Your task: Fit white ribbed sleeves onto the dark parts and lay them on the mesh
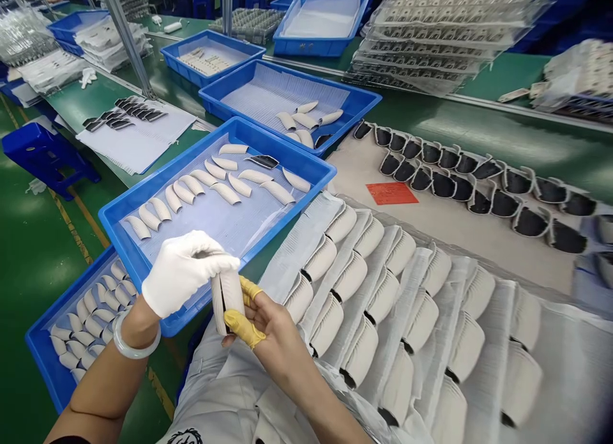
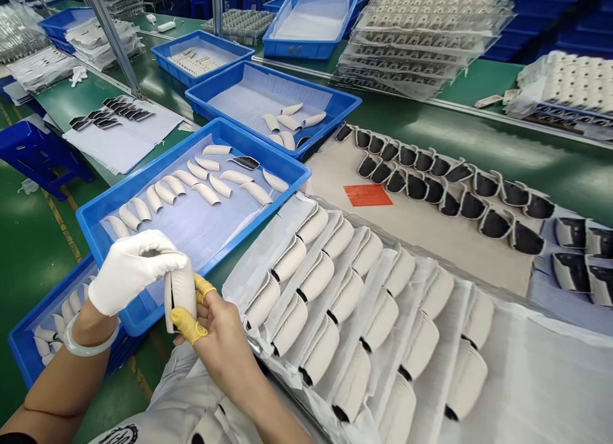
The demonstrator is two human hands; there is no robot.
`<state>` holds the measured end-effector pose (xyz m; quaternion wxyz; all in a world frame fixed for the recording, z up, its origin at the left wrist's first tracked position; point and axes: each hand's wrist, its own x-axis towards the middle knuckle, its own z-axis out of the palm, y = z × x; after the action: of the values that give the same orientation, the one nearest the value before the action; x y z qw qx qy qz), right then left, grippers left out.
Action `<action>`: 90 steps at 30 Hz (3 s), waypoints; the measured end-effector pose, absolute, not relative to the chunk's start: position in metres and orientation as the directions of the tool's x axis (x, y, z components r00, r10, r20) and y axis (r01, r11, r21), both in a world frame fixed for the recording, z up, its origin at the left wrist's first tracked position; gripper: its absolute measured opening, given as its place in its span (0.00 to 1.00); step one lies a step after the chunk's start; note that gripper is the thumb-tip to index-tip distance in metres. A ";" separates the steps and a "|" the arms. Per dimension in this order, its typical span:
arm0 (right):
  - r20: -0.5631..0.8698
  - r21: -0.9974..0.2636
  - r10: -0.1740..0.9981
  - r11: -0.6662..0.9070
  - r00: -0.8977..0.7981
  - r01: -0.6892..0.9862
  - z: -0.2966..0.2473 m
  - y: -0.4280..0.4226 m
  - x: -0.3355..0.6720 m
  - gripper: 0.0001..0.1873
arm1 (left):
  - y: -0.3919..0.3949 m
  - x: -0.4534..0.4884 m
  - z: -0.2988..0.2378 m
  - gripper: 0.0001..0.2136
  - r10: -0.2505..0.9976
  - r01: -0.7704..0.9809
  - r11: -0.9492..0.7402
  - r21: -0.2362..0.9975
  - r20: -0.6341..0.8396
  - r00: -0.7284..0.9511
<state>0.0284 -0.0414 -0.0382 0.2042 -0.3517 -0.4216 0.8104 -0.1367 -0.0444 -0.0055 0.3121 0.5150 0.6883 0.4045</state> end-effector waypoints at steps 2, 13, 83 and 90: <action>-0.394 -0.827 0.634 -0.561 -0.666 -0.045 -0.037 -0.041 0.029 0.29 | -0.046 -0.134 -0.007 0.07 0.965 0.420 0.155 0.894 -0.047 -0.256; -0.458 -0.803 0.550 -0.593 -0.698 0.060 -0.029 -0.040 0.033 0.29 | -0.050 -0.128 -0.008 0.09 0.936 0.497 0.109 0.861 0.079 -0.342; -0.043 -0.988 0.806 0.056 -0.590 0.147 -0.004 -0.048 0.028 0.17 | -0.038 -0.125 -0.012 0.19 0.961 -0.337 -0.054 0.940 -0.042 -0.272; -0.189 -0.965 0.761 -0.260 -0.620 -0.025 -0.005 -0.028 0.018 0.26 | -0.035 -0.120 -0.018 0.18 0.965 -0.368 -0.039 0.929 -0.061 -0.255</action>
<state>0.0185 -0.0278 -0.0045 0.2740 -0.3391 -0.5429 0.7178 -0.1200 -0.0346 -0.0181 0.5175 0.3235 0.4613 0.6439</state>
